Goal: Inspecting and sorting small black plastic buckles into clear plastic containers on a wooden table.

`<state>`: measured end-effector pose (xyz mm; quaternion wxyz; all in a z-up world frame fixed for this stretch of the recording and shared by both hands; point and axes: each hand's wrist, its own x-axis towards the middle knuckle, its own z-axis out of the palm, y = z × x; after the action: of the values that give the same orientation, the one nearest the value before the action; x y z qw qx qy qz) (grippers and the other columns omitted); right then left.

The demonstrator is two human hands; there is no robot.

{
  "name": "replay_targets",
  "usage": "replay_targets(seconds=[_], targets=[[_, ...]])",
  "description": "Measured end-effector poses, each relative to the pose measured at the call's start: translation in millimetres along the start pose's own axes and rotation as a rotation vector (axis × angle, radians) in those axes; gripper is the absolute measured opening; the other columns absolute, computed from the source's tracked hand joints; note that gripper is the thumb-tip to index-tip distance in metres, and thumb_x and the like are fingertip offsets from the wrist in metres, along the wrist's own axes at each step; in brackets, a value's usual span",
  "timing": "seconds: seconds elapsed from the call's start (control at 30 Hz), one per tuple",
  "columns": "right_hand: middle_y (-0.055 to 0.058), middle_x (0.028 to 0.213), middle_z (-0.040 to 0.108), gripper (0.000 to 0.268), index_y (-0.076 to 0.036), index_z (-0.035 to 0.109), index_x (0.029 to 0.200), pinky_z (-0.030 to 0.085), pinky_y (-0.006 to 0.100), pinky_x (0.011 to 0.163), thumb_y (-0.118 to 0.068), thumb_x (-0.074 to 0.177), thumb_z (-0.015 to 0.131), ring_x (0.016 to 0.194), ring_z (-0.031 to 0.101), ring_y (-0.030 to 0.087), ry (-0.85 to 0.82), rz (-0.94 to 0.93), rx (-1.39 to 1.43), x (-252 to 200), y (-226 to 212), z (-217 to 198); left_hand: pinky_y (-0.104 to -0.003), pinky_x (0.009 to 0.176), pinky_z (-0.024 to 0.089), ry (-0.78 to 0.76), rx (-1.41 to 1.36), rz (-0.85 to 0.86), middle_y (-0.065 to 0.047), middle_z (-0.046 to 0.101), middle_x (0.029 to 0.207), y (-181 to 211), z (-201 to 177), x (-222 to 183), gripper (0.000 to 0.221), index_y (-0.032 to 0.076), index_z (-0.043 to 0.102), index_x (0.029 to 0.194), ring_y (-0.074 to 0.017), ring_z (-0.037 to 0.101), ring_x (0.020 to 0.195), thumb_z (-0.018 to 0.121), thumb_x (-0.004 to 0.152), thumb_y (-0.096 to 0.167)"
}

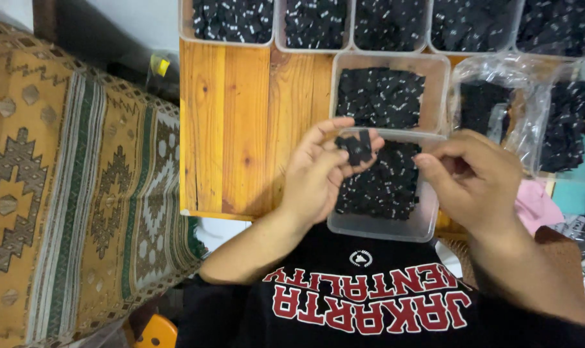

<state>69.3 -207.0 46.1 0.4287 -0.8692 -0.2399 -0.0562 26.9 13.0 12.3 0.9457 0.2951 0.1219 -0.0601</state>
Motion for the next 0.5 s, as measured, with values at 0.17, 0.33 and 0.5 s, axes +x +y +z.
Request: replay_targets(seconds=[0.17,0.33,0.5], targets=[[0.017,0.08,0.064,0.016,0.005,0.065,0.089,0.04,0.032,0.062,-0.002,0.102,0.072,0.065,0.054,0.021,0.165,-0.046,0.011,-46.8,45.2,4.9,-0.049,0.098,0.06,0.043,0.171,0.022,-0.034,0.063,0.131,23.1,12.0,53.1,0.034,-0.001,0.054,0.128,-0.0417,0.068,0.117,0.036,0.099,-0.008],[0.012,0.066,0.063,0.021,0.002,0.068,0.078,0.039,0.028,0.052,-0.009,0.096,0.07,0.054,0.052,0.017,0.104,-0.086,0.035,-50.3,35.9,9.2,-0.035,0.097,0.06,-0.035,0.551,0.029,-0.017,0.072,0.128,12.8,8.0,92.0,0.039,0.01,0.056,0.135,-0.0246,0.07,0.12,0.048,0.097,0.011],[0.006,0.054,0.055,0.014,-0.009,0.07,0.078,0.045,0.034,0.048,-0.012,0.088,0.079,0.047,0.054,0.029,0.063,-0.065,0.079,-52.2,42.8,17.0,-0.058,0.128,0.015,-0.353,1.115,0.313,-0.016,0.056,0.153,9.4,-2.2,84.6,0.047,0.02,0.044,0.159,-0.0323,0.043,0.148,0.045,0.113,0.028]])
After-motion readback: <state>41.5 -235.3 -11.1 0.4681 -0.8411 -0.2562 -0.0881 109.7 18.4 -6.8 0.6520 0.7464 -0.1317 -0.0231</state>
